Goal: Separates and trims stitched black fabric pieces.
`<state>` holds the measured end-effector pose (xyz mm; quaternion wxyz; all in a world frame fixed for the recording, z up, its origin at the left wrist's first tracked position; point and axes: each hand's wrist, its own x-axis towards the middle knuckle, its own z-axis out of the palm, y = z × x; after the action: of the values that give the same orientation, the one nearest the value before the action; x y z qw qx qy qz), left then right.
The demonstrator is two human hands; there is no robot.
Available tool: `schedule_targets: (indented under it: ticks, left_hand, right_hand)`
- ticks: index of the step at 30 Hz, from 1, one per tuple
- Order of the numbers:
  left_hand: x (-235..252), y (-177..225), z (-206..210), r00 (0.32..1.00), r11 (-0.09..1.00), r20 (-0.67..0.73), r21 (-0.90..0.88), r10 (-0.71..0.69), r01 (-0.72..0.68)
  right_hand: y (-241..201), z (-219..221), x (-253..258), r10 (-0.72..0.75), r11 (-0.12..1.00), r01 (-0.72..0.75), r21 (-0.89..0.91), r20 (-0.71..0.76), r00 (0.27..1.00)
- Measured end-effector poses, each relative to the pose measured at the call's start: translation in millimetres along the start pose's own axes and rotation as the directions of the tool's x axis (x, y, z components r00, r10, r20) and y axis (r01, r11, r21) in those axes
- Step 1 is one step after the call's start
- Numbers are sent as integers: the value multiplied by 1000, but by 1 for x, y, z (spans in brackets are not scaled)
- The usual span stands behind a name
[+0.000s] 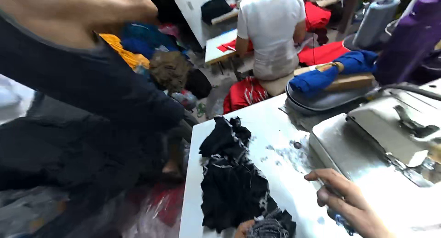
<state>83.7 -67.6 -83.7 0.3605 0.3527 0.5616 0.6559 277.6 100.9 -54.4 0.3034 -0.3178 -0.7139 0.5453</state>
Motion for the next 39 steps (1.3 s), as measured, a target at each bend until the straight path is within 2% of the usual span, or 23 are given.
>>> schedule_targets:
  ticks: [1,4,7,10,14,17,20,26,28,31,33,35,37,39]
  left_hand:
    - [0,0,-1,1000,1000,-11,-15,-6,6]
    - [-1,3,-3,1000,998,2,-58,-11,11]
    - [0,5,-4,999,996,40,-87,-11,14]
    - [2,4,-4,998,993,59,-120,-4,11]
    - [0,3,-6,996,990,92,-142,-3,16]
    - [-1,4,-7,995,988,92,-147,-29,42]
    - [-2,4,-7,992,986,111,-148,-59,75]
    - [-4,3,-8,980,987,178,-111,-92,113]
    - [-3,1,-11,980,991,178,-87,-87,104]
    - [-2,-8,-22,982,999,187,31,-10,4]
    - [-4,-11,-31,977,987,208,142,49,-80]
    - [-8,-9,-36,971,964,222,228,85,-137]
    - [-13,-6,-38,967,957,234,243,100,-158]
    - [-19,-6,-40,959,957,257,227,120,-180]
  right_hand:
    - [2,-3,-4,39,995,-42,93,34,999]
    - [-6,-8,-18,112,937,-201,285,299,948]
    - [-17,2,-27,139,941,-265,212,473,870]
    - [-18,12,-27,188,951,-286,117,517,835]
    - [-14,19,-21,225,966,-258,0,484,846]
    - [-11,24,-19,237,966,-258,-21,471,850]
    - [-11,30,-19,236,962,-274,19,451,860]
    - [7,42,-18,130,968,-182,171,278,952]
    - [8,41,-16,179,946,-231,225,232,956]
    - [7,37,-8,287,911,-321,259,158,945]
    - [8,34,2,293,933,-304,192,84,952]
    - [7,32,9,202,978,-201,54,-14,979]
    - [7,30,15,98,990,-105,-99,-75,992]
    - [5,28,20,58,967,-74,-244,-72,996]
